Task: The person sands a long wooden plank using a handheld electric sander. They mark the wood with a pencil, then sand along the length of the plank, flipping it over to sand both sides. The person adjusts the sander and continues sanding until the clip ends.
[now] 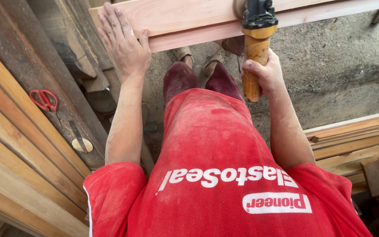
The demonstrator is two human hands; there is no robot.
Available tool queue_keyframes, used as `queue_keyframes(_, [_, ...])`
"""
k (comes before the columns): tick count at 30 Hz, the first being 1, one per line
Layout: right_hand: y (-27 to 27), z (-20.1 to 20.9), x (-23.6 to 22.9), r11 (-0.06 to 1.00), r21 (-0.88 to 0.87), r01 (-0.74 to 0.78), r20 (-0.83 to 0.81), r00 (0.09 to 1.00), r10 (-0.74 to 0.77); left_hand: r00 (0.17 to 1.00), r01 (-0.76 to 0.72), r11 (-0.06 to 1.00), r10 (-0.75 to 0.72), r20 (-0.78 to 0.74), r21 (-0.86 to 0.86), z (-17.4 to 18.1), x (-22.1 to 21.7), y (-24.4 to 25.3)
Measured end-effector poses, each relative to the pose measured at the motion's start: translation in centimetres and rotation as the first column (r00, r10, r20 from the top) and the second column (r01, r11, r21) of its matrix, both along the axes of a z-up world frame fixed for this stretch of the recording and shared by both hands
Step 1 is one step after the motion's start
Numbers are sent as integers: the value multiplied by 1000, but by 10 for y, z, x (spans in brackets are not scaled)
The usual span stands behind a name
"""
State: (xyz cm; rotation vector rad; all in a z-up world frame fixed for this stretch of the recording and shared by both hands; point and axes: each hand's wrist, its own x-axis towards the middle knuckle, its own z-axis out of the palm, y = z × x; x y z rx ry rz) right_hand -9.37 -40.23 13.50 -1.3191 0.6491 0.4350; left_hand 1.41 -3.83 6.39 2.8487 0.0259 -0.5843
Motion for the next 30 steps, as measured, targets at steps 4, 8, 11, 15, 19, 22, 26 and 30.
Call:
queue_keyframes(4, [17,-5,7,996,-49,-78,-8,997,78,992,-30,995,41,-117,99,8,9,-13])
queue_keyframes(8, [37,-13,22,966,-144,-216,13,975,220,977,-89,987,113,-180,133,7,15,-15])
queue_keyframes(11, [30,-12,25,979,-107,-172,14,984,175,990,-29,984,53,-130,174,7,14,-13])
queue_keyframes(15, [-18,-5,26,993,-97,-63,52,996,68,996,-83,991,87,-37,105,2,9,-24])
queue_keyframes(19, [-82,-4,15,996,-37,83,46,996,-81,999,-35,998,33,36,51,-4,-3,-54])
queue_keyframes(22, [-125,-4,8,985,3,173,68,983,-172,997,65,998,-66,50,9,-6,-6,-102])
queue_keyframes(26, [-180,-4,5,975,-4,222,70,973,-221,993,115,992,-116,-3,-58,-5,-5,-181])
queue_keyframes(30, [-241,-4,-5,987,-72,142,6,990,-142,993,62,998,-63,-102,-14,-5,-1,-258])
